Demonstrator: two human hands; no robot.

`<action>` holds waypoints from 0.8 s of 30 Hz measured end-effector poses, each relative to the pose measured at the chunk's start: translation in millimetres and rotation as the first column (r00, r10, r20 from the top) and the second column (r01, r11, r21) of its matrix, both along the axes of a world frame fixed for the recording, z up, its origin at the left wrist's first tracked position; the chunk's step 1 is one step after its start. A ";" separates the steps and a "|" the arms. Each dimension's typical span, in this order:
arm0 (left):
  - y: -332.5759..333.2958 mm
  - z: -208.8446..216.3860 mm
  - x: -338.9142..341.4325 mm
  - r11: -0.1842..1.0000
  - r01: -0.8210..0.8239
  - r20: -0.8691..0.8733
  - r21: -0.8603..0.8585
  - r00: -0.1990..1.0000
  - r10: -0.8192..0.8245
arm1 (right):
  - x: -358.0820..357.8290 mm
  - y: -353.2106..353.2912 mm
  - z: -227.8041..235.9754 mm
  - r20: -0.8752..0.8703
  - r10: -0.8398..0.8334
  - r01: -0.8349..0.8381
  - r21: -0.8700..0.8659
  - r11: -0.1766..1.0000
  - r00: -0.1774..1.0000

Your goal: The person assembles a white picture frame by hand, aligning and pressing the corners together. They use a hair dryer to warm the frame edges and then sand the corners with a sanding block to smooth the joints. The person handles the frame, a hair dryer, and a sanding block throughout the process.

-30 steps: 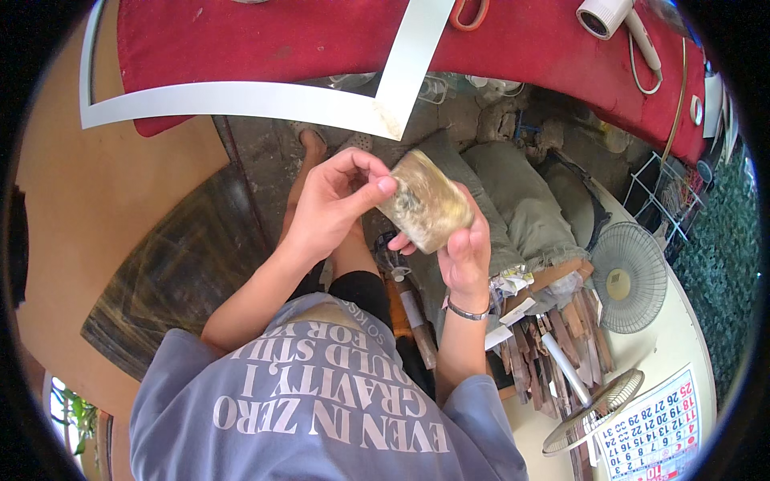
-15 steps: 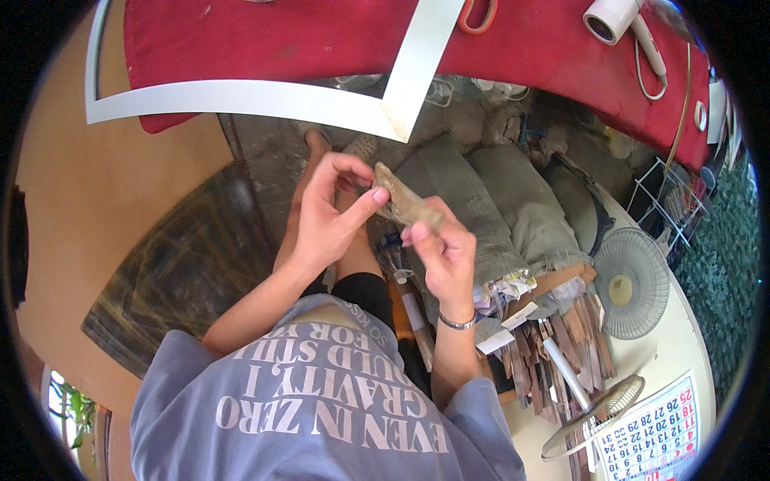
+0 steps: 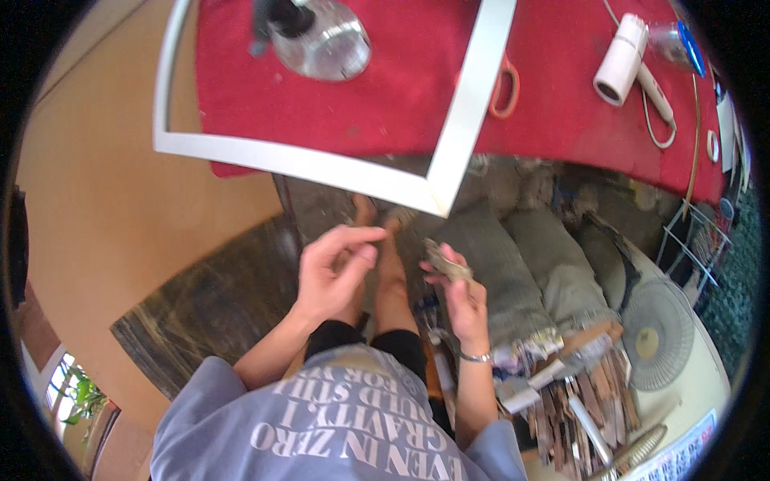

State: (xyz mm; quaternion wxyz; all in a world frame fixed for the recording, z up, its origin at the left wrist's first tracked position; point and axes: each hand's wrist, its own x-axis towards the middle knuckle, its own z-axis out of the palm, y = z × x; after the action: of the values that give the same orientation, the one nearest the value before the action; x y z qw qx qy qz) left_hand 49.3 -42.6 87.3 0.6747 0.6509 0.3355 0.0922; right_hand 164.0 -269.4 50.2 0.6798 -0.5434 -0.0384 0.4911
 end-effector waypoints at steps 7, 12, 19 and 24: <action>174.2 38.4 68.7 0.731 -0.313 0.424 0.606 0.905 0.037 | 8.5 -14.5 -22.0 -0.284 -0.311 0.318 -0.020 0.948 0.907; 196.8 28.9 147.2 0.660 -0.094 0.322 0.746 0.917 -0.234 | 11.3 -19.6 -21.6 -0.166 -0.404 0.397 -0.074 0.915 0.900; 172.1 72.9 153.4 0.972 0.163 0.244 0.170 0.949 -0.202 | 25.3 -26.3 -12.3 -0.009 -0.408 0.406 -0.076 0.911 0.913; 134.2 109.5 77.0 0.814 0.483 0.041 0.322 0.852 -0.522 | 30.3 -17.5 -11.7 0.257 -0.322 0.375 -0.192 0.907 0.911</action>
State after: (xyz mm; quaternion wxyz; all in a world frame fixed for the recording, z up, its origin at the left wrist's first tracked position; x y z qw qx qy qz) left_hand 126.4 91.6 196.9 0.5884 0.8036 0.0899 0.0015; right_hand 194.4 -286.9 38.5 0.6787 -0.6694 0.0438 0.2991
